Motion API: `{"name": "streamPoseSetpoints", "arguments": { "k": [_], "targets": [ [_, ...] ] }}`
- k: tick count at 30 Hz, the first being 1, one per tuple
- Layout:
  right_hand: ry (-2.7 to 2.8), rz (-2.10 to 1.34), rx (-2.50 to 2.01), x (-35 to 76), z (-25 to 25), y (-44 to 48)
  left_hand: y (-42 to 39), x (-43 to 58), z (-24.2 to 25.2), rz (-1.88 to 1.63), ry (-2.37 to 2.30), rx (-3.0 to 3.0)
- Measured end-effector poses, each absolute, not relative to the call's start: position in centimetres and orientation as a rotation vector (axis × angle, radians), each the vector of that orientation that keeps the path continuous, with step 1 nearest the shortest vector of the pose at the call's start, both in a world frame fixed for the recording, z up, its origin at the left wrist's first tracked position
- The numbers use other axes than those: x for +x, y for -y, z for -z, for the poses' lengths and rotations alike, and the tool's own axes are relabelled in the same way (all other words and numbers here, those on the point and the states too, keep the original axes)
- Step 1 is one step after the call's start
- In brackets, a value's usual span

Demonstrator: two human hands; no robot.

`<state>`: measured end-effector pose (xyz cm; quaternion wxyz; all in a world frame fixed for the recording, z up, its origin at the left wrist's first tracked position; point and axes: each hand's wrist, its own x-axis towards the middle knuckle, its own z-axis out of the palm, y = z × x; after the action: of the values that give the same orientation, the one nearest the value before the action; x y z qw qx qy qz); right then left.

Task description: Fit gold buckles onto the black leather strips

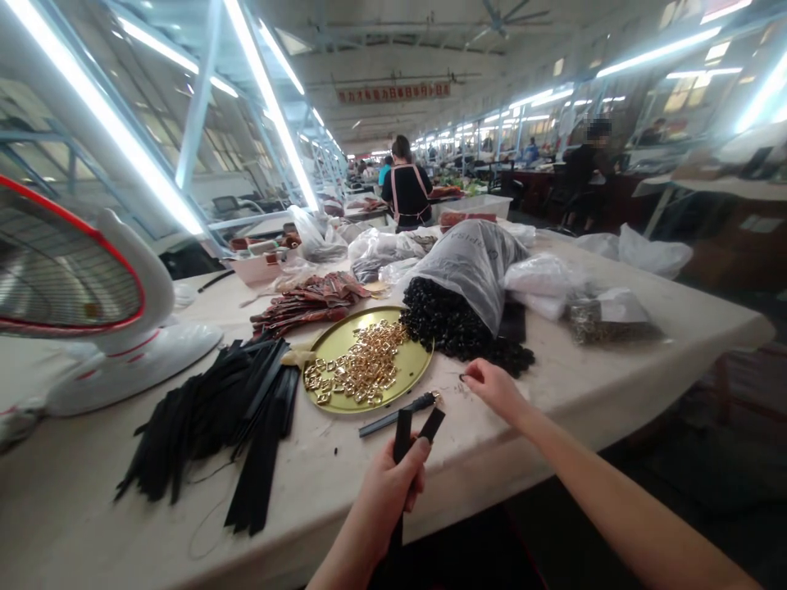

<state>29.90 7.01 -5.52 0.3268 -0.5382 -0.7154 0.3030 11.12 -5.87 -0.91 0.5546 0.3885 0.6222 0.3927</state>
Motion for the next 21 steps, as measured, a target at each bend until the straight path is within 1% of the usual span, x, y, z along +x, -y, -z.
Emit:
{"name": "streamPoseSetpoints", "arguments": {
  "k": [3,7,9,11,17,21],
  "targets": [
    [1.823,-1.105,-1.223,29.7,4.6,-3.9,5.0,12.0,0.7,-0.909,-1.509,1.059],
    [1.277,-1.793,-0.877,28.9,3.3,-1.6,4.5,12.2,0.5,-0.925,-1.603,1.309],
    [1.087,-1.953,-0.774,28.5,2.9,-1.4,4.5,11.9,0.3,-0.905,-1.675,1.409],
    [1.047,-1.994,-0.742,28.2,2.9,-1.6,4.6,11.5,0.0,-0.865,-1.715,1.451],
    [0.975,-1.963,-0.791,27.2,4.0,-2.4,3.5,10.4,-0.1,-0.812,-1.686,1.476],
    [0.916,-1.91,-0.822,26.6,4.0,-2.7,2.4,9.9,0.9,-0.849,-1.61,1.344]
  ]
}}
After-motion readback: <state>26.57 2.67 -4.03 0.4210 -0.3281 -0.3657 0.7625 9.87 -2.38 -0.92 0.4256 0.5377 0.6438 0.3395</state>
